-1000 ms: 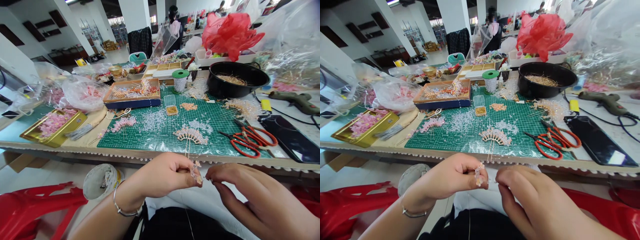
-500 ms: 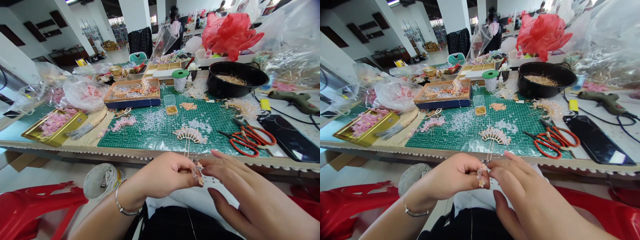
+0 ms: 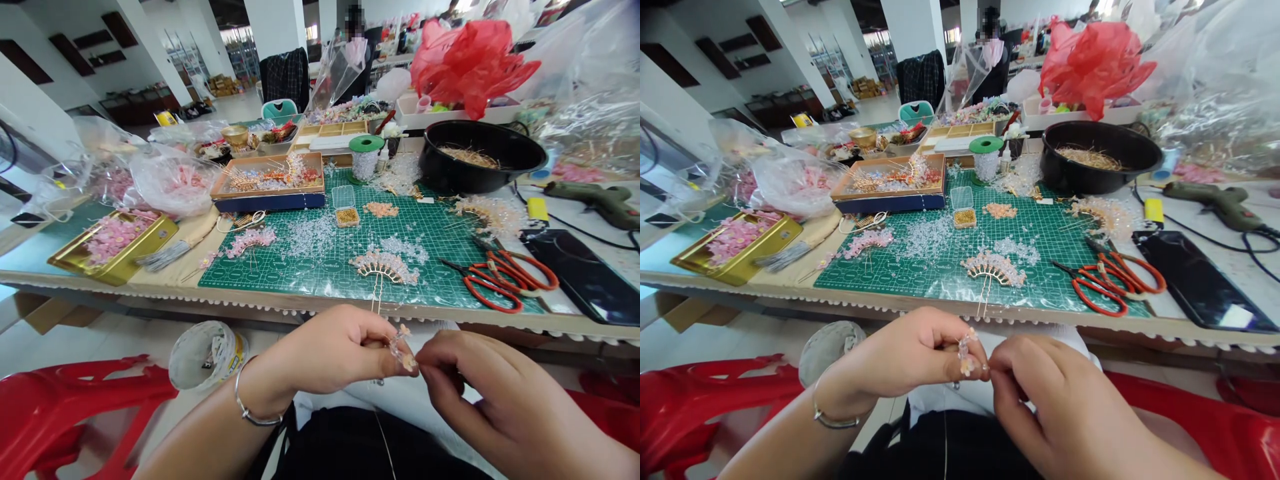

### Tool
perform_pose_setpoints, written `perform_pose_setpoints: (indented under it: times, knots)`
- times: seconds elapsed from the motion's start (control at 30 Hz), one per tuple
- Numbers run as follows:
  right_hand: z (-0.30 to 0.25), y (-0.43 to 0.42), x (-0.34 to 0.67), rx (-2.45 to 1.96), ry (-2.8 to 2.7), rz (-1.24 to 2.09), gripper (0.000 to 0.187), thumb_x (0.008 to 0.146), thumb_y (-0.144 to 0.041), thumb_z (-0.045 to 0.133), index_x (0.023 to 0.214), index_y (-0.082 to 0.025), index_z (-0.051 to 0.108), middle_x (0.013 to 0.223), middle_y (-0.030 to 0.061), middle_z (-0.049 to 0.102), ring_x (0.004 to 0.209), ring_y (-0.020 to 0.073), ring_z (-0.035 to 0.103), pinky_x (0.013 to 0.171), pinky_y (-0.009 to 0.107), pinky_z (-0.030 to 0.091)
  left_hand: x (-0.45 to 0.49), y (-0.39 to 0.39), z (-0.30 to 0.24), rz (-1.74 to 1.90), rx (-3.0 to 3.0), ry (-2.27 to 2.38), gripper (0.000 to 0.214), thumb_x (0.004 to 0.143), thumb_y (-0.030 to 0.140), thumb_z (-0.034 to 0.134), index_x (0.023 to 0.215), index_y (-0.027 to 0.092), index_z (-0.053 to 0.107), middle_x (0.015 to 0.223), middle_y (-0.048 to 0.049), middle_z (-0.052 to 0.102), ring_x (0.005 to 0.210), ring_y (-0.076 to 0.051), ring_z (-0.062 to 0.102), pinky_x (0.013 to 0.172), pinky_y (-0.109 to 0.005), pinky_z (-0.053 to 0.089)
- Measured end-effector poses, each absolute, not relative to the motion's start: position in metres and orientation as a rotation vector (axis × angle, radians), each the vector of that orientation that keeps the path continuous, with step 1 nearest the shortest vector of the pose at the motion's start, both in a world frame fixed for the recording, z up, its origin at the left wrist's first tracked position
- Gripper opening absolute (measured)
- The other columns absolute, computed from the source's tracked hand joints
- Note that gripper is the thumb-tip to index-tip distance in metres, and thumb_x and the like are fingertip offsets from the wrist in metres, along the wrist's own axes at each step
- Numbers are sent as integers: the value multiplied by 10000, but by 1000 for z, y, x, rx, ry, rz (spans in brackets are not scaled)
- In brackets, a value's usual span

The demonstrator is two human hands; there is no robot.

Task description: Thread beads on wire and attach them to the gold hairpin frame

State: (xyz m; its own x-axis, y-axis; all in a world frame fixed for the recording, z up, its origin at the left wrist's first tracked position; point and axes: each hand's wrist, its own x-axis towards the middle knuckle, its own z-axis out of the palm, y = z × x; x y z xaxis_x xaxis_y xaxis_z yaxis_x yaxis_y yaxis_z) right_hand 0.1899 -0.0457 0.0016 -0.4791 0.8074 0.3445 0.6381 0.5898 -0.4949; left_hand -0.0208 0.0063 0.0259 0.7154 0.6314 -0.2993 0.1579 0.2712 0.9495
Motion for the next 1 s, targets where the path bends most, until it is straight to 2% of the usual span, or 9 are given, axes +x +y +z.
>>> perform_pose_setpoints:
  times: [0.2, 0.4, 0.53, 0.63, 0.7, 0.77, 0.83, 1.0]
  knots:
    - [-2, -46, 188, -1221, -2189, 489, 177, 870, -119, 468, 770, -265, 458, 586, -80, 437, 475, 104, 423, 442, 212, 338, -22, 6, 22, 376, 1262, 757, 282, 832, 437, 728, 810, 157, 703, 811, -9, 637, 762, -143, 522, 723, -261, 394]
    - [-11, -42, 198, -1413, -1917, 948, 179, 859, -130, 476, 732, -251, 439, 618, -61, 411, 545, 121, 413, 489, 216, 353, -32, 7, 18, 553, 1257, 836, 181, 895, 309, 669, 1016, 175, 677, 681, 64, 429, 610, -95, 338, 576, -242, 268]
    - [-13, -34, 201, -1395, -1787, 1207, 190, 889, -244, 529, 710, -233, 465, 621, -46, 424, 569, 126, 409, 517, 233, 369, -41, 5, 13, 745, 1161, 953, 179, 934, 248, 569, 1109, 208, 565, 671, 81, 395, 587, -97, 284, 562, -246, 242]
    - [-11, -32, 201, -1390, -1725, 1289, 201, 883, -282, 557, 707, -228, 476, 618, -41, 428, 572, 127, 405, 520, 238, 368, -47, 1, 10, 776, 1118, 976, 177, 902, 139, 454, 1054, 212, 506, 649, 82, 409, 575, -102, 273, 550, -248, 227]
    - [-11, -31, 201, -1396, -1698, 1292, 201, 877, -280, 564, 703, -227, 477, 617, -39, 424, 574, 127, 397, 520, 241, 361, -50, -1, 9, 770, 1097, 989, 110, 900, 146, 438, 971, 211, 491, 633, 78, 414, 570, -102, 279, 544, -249, 222]
    - [-10, -32, 201, -1398, -1689, 1301, 198, 865, -277, 572, 697, -228, 478, 611, -42, 415, 567, 125, 388, 514, 241, 354, -52, -3, 8, 751, 1078, 999, 49, 926, 199, 476, 880, 204, 492, 624, 77, 404, 563, -94, 277, 535, -248, 209]
    - [-10, -32, 201, -1404, -1673, 1298, 187, 853, -268, 573, 697, -229, 479, 606, -47, 406, 561, 124, 381, 512, 240, 350, -53, -4, 7, 750, 1036, 986, 100, 927, 232, 536, 839, 192, 513, 623, 80, 390, 552, -82, 261, 524, -244, 189]
    - [-10, -34, 200, -1442, -1707, 1252, 157, 841, -223, 546, 701, -236, 477, 618, -45, 430, 577, 132, 409, 523, 241, 370, -52, 1, 0, 853, 806, 910, 21, 894, 169, 569, 900, 165, 589, 620, 78, 400, 534, -64, 224, 515, -227, 159]
